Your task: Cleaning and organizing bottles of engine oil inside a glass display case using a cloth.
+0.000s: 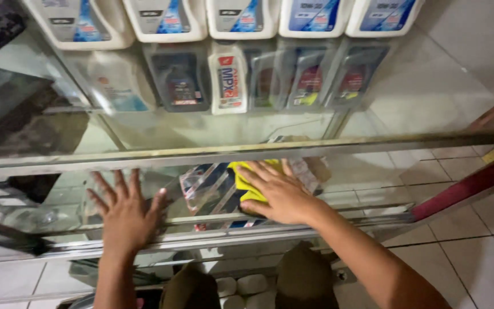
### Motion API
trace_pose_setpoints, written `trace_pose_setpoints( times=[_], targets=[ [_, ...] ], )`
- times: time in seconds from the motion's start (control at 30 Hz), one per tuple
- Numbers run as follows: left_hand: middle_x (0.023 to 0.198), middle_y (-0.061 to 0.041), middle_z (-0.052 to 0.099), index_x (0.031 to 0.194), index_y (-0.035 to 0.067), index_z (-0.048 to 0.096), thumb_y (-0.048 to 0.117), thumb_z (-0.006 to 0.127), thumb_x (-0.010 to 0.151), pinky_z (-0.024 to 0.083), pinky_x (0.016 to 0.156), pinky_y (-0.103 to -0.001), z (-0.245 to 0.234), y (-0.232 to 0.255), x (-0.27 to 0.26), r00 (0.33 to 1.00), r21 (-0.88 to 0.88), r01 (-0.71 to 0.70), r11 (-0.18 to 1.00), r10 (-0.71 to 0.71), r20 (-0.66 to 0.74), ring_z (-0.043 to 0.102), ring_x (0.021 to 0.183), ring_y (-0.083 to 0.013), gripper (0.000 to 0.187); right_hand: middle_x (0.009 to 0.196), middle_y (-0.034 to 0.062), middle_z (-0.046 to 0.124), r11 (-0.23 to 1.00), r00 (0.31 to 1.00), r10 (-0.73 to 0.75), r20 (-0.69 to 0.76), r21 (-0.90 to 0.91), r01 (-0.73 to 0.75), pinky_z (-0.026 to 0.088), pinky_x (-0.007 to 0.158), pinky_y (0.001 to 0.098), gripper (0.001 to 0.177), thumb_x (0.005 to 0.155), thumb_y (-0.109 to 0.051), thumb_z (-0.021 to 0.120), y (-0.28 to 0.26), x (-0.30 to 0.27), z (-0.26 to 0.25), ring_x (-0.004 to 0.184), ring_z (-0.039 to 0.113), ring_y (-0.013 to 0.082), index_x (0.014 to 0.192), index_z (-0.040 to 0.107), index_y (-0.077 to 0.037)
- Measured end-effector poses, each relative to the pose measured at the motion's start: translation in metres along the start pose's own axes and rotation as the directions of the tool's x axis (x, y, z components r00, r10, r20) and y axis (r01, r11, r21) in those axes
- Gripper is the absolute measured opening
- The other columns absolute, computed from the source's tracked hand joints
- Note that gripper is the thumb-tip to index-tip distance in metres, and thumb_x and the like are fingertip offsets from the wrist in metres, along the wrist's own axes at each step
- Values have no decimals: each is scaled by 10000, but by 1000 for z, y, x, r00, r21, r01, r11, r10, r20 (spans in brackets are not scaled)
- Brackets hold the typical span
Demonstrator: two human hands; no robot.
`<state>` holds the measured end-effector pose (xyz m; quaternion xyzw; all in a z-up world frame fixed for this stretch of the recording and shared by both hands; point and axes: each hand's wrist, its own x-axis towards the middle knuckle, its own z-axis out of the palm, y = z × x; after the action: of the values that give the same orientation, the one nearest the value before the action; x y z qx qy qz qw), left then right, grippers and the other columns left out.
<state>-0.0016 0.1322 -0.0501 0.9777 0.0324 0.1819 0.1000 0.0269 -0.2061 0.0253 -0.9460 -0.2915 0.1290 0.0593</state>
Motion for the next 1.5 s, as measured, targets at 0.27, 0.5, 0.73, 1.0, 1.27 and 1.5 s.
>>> trace_pose_setpoints(
  times=[0.27,0.5,0.73,1.0,1.27,1.5],
  targets=[
    [1601,-350,339,1524,-45,387,732,333,969,-31,1213,-674,16,-10,-3,998,87,43,995,-45,32,51,1561,-575,957,900,125,697,939,946,320,-52,-111,-324,448,1038,591,773,1030,-673,169,93,-21,14,889,698,290,1110,641,-66],
    [1619,-324,314,1525,-60,380,757,278,972,-73,1247,-628,12,-8,-1,997,56,60,997,-63,50,-1,1597,-525,992,1056,195,673,941,931,242,-273,-166,-293,410,1015,525,792,1066,-633,261,80,-37,28,1016,614,344,1280,577,61],
    [1657,-302,251,1599,-4,309,743,329,949,-92,1224,-626,1,3,-1,999,36,9,999,-7,-34,-106,1594,-476,990,1598,278,264,943,938,192,-289,-212,-258,31,1260,550,879,1058,-666,87,87,-43,42,1485,204,439,1561,168,50],
    [1698,-268,147,1631,43,260,595,455,992,21,1228,-653,-61,42,-5,982,-49,98,994,-89,168,-17,1550,-517,867,1509,262,502,919,869,221,-442,-205,-337,305,1190,586,801,987,-609,460,79,-42,36,1440,455,415,1516,467,-7],
    [1587,-308,350,1543,56,404,646,481,982,95,1164,-731,-52,27,-13,996,-146,50,988,-60,-69,102,1524,-554,817,1587,238,418,901,868,301,-395,-180,-395,187,1240,579,820,1014,-634,346,52,-5,45,1517,349,386,1580,377,-43],
    [1477,-262,523,1415,88,582,519,657,911,165,1193,-675,-56,-5,-10,955,-68,-6,998,-15,-298,290,1481,-546,667,1643,192,328,960,947,-85,-309,-280,-5,203,1211,569,713,1022,-499,392,-11,18,31,1519,291,381,1583,320,-66]
  ],
)
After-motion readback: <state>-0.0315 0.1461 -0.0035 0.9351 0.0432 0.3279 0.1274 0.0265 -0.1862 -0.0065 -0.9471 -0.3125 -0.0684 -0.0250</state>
